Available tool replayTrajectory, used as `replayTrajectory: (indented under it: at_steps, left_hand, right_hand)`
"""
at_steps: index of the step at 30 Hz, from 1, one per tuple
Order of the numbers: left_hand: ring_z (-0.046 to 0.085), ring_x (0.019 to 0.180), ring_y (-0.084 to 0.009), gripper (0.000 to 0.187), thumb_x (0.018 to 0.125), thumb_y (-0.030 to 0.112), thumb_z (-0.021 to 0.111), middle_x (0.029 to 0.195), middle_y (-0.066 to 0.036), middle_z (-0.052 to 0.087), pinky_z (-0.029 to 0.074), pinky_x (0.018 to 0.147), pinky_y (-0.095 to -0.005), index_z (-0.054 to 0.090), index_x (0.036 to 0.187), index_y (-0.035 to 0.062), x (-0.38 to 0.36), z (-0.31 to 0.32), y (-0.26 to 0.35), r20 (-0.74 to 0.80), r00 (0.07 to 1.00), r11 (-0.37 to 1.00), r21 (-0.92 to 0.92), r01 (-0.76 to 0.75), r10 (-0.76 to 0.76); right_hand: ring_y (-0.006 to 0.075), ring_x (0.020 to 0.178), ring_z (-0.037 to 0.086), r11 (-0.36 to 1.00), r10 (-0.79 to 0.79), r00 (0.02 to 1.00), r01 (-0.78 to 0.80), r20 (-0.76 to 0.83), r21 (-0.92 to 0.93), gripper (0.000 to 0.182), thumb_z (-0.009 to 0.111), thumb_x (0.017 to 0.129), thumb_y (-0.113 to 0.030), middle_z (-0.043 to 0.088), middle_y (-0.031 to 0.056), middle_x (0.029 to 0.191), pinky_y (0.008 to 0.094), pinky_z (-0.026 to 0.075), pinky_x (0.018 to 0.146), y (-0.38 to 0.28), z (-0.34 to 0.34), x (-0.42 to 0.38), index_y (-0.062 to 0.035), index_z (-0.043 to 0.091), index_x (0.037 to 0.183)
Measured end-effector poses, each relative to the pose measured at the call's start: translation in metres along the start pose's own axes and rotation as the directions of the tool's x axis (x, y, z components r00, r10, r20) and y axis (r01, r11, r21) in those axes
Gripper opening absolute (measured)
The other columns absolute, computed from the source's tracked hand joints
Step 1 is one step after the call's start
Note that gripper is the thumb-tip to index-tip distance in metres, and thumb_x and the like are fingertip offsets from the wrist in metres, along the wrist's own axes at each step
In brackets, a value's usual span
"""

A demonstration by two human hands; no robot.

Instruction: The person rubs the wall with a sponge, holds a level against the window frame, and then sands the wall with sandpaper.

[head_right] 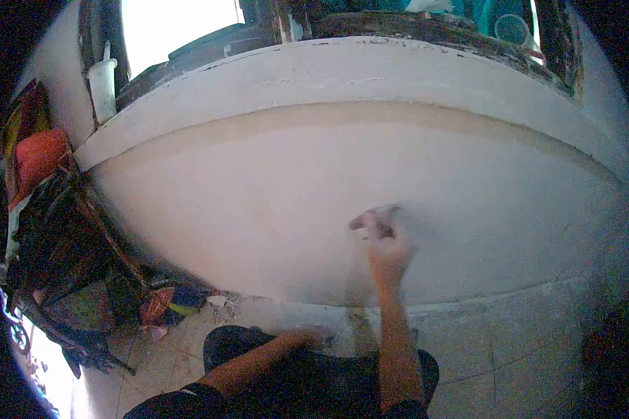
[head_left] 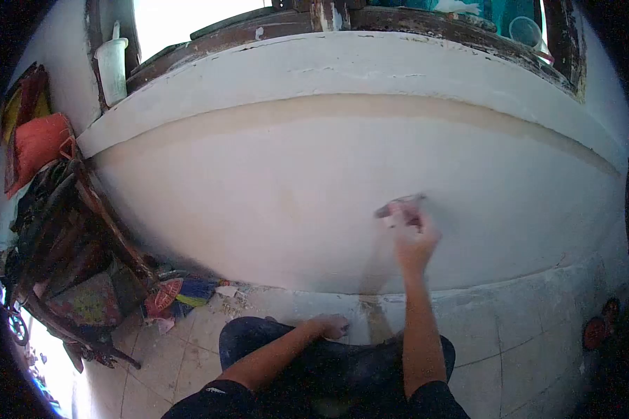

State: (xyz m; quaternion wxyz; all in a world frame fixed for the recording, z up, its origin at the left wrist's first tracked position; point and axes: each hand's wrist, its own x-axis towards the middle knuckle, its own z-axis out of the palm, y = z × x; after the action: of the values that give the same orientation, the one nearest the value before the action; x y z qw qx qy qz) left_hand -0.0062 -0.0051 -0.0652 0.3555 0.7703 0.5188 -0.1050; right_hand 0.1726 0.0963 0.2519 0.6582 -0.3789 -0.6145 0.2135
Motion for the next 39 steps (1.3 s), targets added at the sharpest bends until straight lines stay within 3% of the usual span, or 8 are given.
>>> replayTrajectory:
  at_steps: [7, 13, 17, 20, 22, 29, 33, 39]
  left_hand:
    - [0.063, 0.109, -0.0402, 0.030, 0.091, 0.025, 0.058, 0.114, -0.022, 0.067, 0.050, 0.094, -0.0523, 0.063, 0.114, 0.0049, -0.027, -0.019, 0.024, -0.097, 0.995, 1.000, 0.017, -0.020, 0.022]
    - [0.061, 0.114, -0.0397, 0.030, 0.091, 0.024, 0.059, 0.118, -0.022, 0.065, 0.049, 0.097, -0.0524, 0.062, 0.113, 0.0044, 0.005, 0.018, -0.017, -0.074, 0.994, 0.996, 0.013, -0.086, 0.086]
    - [0.060, 0.116, -0.0392, 0.032, 0.092, 0.025, 0.060, 0.120, -0.021, 0.064, 0.048, 0.098, -0.0515, 0.062, 0.117, 0.0055, -0.030, -0.022, 0.022, -0.087, 0.996, 0.997, 0.078, -0.026, 0.032]
    - [0.060, 0.118, -0.0388, 0.035, 0.094, 0.028, 0.058, 0.123, -0.020, 0.064, 0.048, 0.101, -0.0513, 0.061, 0.121, 0.0061, -0.042, -0.030, 0.032, -0.051, 0.999, 0.999, 0.043, -0.001, 0.003]
    - [0.059, 0.119, -0.0386, 0.036, 0.094, 0.029, 0.057, 0.125, -0.019, 0.063, 0.047, 0.102, -0.0512, 0.061, 0.122, 0.0062, -0.036, -0.028, 0.031, -0.066, 0.998, 0.999, 0.046, 0.009, -0.006]
    - [0.060, 0.119, -0.0385, 0.036, 0.095, 0.030, 0.056, 0.126, -0.020, 0.063, 0.048, 0.101, -0.0512, 0.062, 0.121, 0.0062, -0.010, -0.006, 0.010, -0.030, 0.999, 0.995, 0.099, 0.028, -0.025]
    - [0.060, 0.119, -0.0394, 0.036, 0.095, 0.030, 0.054, 0.126, -0.022, 0.063, 0.048, 0.101, -0.0515, 0.062, 0.120, 0.0046, -0.025, -0.014, 0.014, -0.049, 0.999, 0.997, 0.072, 0.020, -0.017]
    - [0.060, 0.120, -0.0384, 0.040, 0.098, 0.036, 0.054, 0.127, -0.022, 0.063, 0.049, 0.101, -0.0518, 0.061, 0.124, 0.0054, -0.048, -0.042, 0.043, 0.008, 0.998, 0.998, -0.006, 0.056, -0.055]
  right_hand:
    - [0.0144, 0.074, 0.068, 0.995, 0.092, 0.897, -0.065, -0.433, 0.076, 0.029, 0.081, 0.088, -0.028, 0.076, 0.0078, 0.088, 0.0296, 0.052, 0.068, 0.005, -0.049, 0.042, -0.0010, 0.075, 0.099]
    - [0.0121, 0.072, 0.064, 0.998, -0.053, 0.990, 0.057, 0.129, -0.031, 0.017, 0.078, 0.090, -0.020, 0.073, 0.0043, 0.084, 0.0319, 0.051, 0.066, -0.008, 0.014, -0.010, -0.0040, 0.074, 0.093]
    - [0.0111, 0.069, 0.063, 0.993, -0.088, 0.994, 0.093, 0.063, -0.071, 0.017, 0.078, 0.090, -0.020, 0.072, 0.0035, 0.082, 0.0307, 0.049, 0.063, -0.019, 0.001, 0.001, -0.0056, 0.073, 0.097]
    - [0.0107, 0.069, 0.062, 0.992, -0.075, 0.952, 0.043, -0.296, -0.115, 0.019, 0.078, 0.091, -0.021, 0.071, 0.0033, 0.082, 0.0288, 0.049, 0.061, -0.004, -0.032, 0.030, -0.0032, 0.072, 0.096]
    - [0.0140, 0.070, 0.064, 0.973, 0.156, 0.916, -0.079, -0.368, 0.216, 0.023, 0.079, 0.089, -0.025, 0.073, 0.0045, 0.082, 0.0311, 0.051, 0.065, -0.013, -0.047, 0.042, -0.0032, 0.074, 0.094]
    - [0.0111, 0.068, 0.064, 0.988, -0.113, 0.987, 0.124, 0.114, -0.095, 0.021, 0.079, 0.090, -0.022, 0.071, 0.0033, 0.077, 0.0323, 0.052, 0.062, -0.006, 0.007, -0.008, -0.0026, 0.070, 0.090]
    - [0.0120, 0.064, 0.064, 0.991, -0.094, 0.990, 0.103, 0.109, -0.084, 0.020, 0.078, 0.091, -0.022, 0.071, 0.0050, 0.076, 0.0320, 0.051, 0.058, -0.019, -0.002, -0.003, -0.0033, 0.070, 0.090]
    - [0.0144, 0.069, 0.068, 0.985, 0.134, 0.895, -0.075, -0.425, 0.153, 0.018, 0.078, 0.090, -0.024, 0.075, 0.0001, 0.083, 0.0302, 0.052, 0.061, -0.001, -0.030, 0.036, -0.0068, 0.071, 0.091]
